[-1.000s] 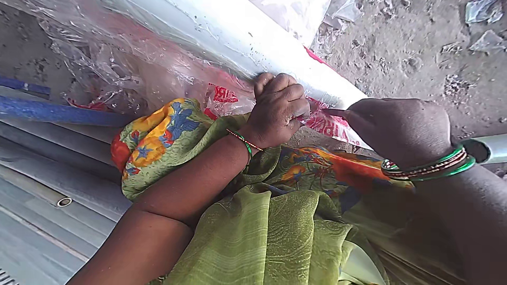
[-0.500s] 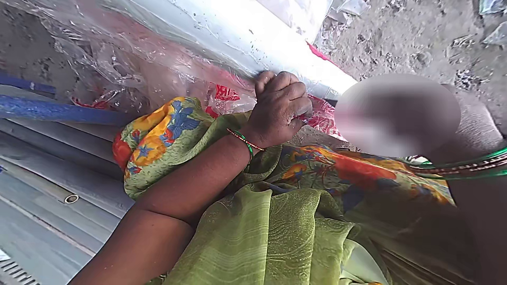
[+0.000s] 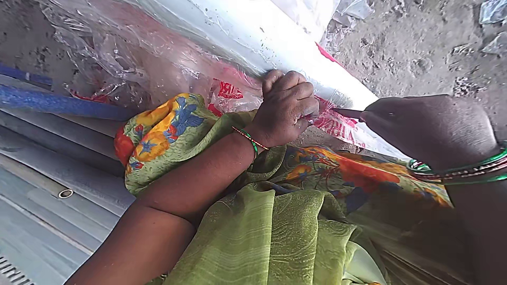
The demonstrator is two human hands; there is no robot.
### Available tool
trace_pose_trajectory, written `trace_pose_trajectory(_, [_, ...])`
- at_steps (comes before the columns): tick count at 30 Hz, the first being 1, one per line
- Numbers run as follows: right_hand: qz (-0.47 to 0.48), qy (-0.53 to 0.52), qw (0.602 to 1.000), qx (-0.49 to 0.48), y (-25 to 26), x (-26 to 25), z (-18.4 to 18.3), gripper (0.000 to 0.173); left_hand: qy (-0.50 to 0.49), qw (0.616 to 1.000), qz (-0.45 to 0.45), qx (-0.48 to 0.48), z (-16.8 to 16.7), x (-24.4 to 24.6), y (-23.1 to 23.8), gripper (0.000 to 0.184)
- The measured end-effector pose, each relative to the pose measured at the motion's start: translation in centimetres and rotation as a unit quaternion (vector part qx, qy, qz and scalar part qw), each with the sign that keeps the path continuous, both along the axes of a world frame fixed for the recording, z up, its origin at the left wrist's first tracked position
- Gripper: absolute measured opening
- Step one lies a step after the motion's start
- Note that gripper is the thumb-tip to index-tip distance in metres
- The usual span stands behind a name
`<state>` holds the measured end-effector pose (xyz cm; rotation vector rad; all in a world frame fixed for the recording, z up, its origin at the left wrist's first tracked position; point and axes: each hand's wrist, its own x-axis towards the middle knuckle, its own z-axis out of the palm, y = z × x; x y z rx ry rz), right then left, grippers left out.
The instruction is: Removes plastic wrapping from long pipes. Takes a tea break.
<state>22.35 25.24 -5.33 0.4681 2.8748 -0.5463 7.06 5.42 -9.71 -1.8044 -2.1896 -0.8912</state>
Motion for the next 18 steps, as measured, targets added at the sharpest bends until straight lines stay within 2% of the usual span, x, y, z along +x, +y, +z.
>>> trace_pose_trajectory(11, [-0.062, 0.1, 0.99, -0.076, -2.3, -0.5, -2.0, 0.04, 0.013, 1.0, 0.005, 0.025, -0.1, 0.0, 0.3, 0.01])
trace_pose_trajectory(16, [-0.095, 0.105, 0.984, -0.107, -2.2, -0.7, -1.8, 0.04, 0.012, 1.0, 0.0, 0.026, 0.0, -0.2, 0.4, 0.009])
trace_pose_trajectory(18, [-0.081, 0.175, 0.97, -0.149, -0.4, -0.5, -3.6, 0.041, 0.009, 1.0, -0.003, 0.017, 0.0, -0.2, 0.3, 0.012])
